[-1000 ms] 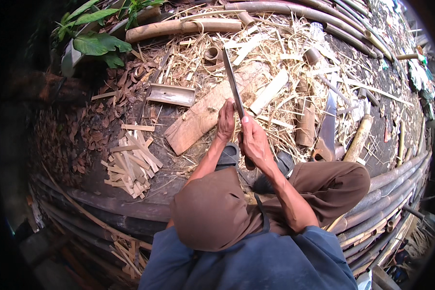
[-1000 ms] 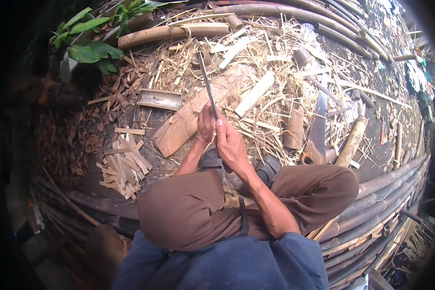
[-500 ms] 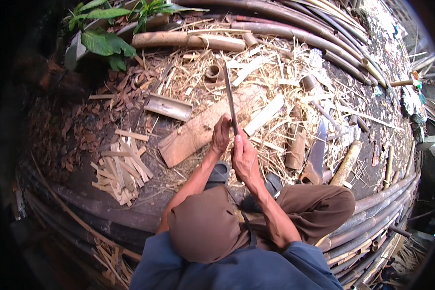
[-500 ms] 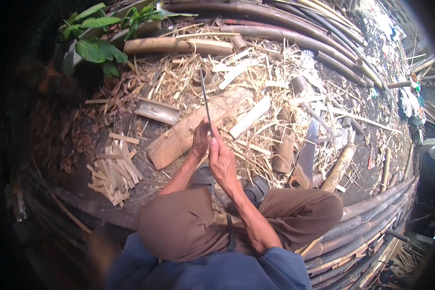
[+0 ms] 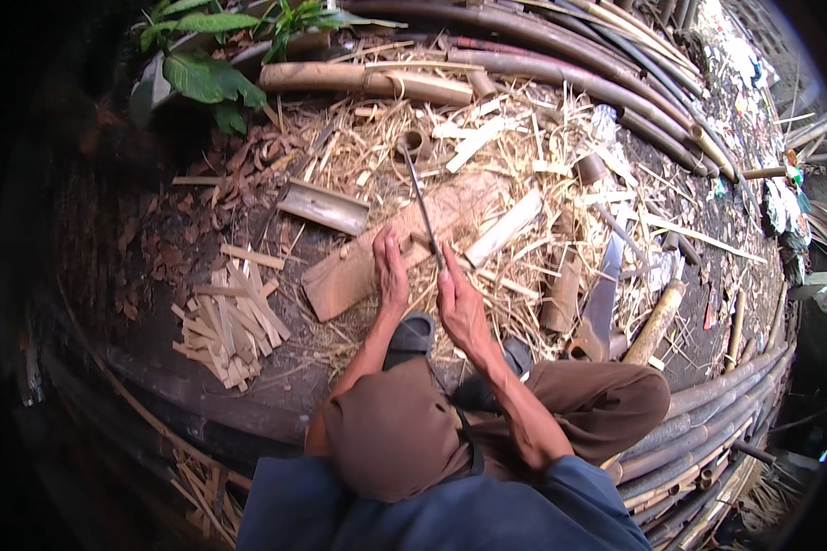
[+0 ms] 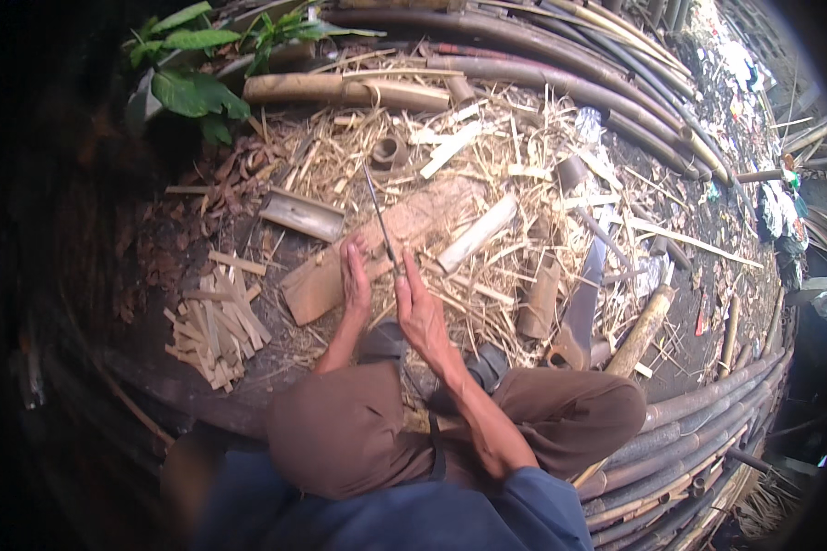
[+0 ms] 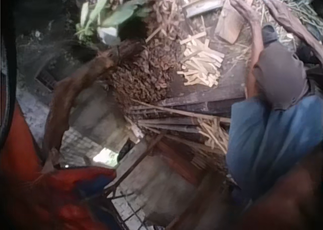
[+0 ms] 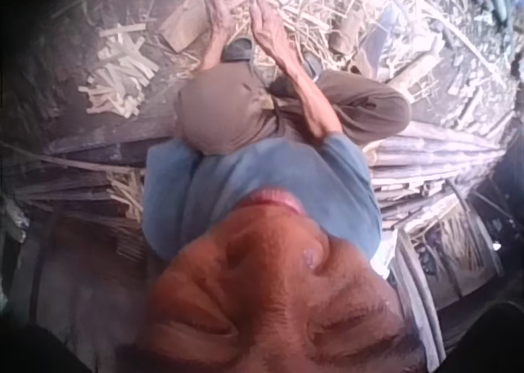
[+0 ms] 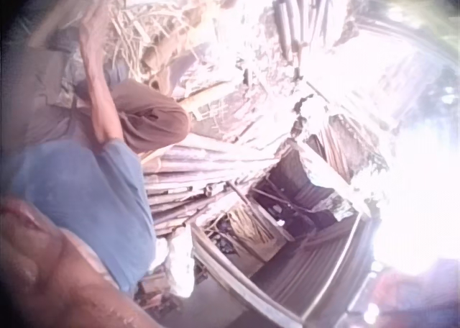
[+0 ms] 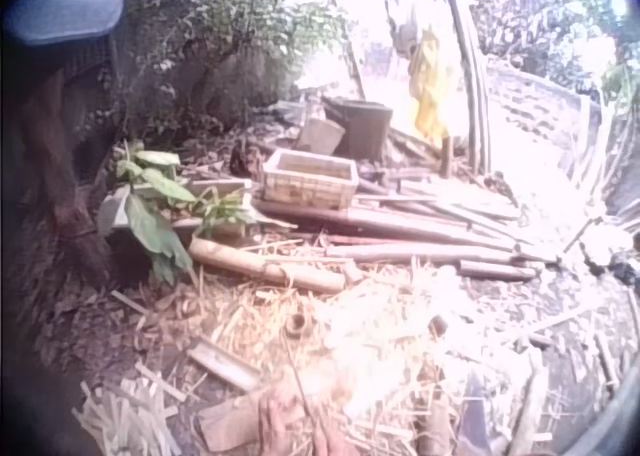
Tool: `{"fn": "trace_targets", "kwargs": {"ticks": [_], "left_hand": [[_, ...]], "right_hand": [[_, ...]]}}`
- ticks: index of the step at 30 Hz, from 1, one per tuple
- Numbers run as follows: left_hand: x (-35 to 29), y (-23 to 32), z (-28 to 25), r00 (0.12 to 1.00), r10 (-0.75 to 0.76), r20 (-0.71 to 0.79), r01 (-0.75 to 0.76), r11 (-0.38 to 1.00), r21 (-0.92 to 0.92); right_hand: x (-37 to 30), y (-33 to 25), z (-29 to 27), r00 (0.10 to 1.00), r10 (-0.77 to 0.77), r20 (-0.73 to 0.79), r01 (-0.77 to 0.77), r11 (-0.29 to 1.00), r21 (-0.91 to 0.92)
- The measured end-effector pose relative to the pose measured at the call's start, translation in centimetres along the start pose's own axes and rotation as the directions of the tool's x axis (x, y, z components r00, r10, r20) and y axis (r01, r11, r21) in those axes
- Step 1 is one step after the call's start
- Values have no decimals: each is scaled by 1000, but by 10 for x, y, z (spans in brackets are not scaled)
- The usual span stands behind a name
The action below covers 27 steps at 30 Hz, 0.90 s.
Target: The person sits on the ground and uses a machete to split small pieces of wood into thin strips. They repeatedly strike the wood, adjust the pieces, and collect the resulting slivers.
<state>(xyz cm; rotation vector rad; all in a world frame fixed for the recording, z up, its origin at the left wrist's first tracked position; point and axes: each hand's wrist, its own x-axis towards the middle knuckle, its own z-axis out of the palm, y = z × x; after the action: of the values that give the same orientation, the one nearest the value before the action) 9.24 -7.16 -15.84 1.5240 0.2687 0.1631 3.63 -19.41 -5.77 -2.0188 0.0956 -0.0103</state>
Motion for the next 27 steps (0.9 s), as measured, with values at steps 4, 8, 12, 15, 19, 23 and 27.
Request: {"fn": "trace_targets", "kwargs": {"ticks": [4,8,12,15,19,23,27], "left_hand": [[-20,21,-43,998,64,-28,-60,992,112],[-43,32,-53,998,60,9,-60,979,193],[-13,80,-27,927,361,105,-376,886,272],[14,110,4,816,487,312,-574,745,340],[34,106,26,787,284,548,-483,836,260],[55,93,45,720,371,586,-657,635,406],[54,95,56,710,435,554,-689,591,419]], "right_hand": [[3,-59,-32,972,202,118,-208,978,32],[16,-19,-30,915,316,250,-283,946,-160],[37,7,6,980,132,149,-134,991,3],[41,22,-2,984,68,163,-68,998,-7],[38,50,-6,966,154,208,-169,984,53],[45,47,-13,975,175,137,-162,982,-102],[49,45,-24,972,203,117,-170,954,-246]]}}
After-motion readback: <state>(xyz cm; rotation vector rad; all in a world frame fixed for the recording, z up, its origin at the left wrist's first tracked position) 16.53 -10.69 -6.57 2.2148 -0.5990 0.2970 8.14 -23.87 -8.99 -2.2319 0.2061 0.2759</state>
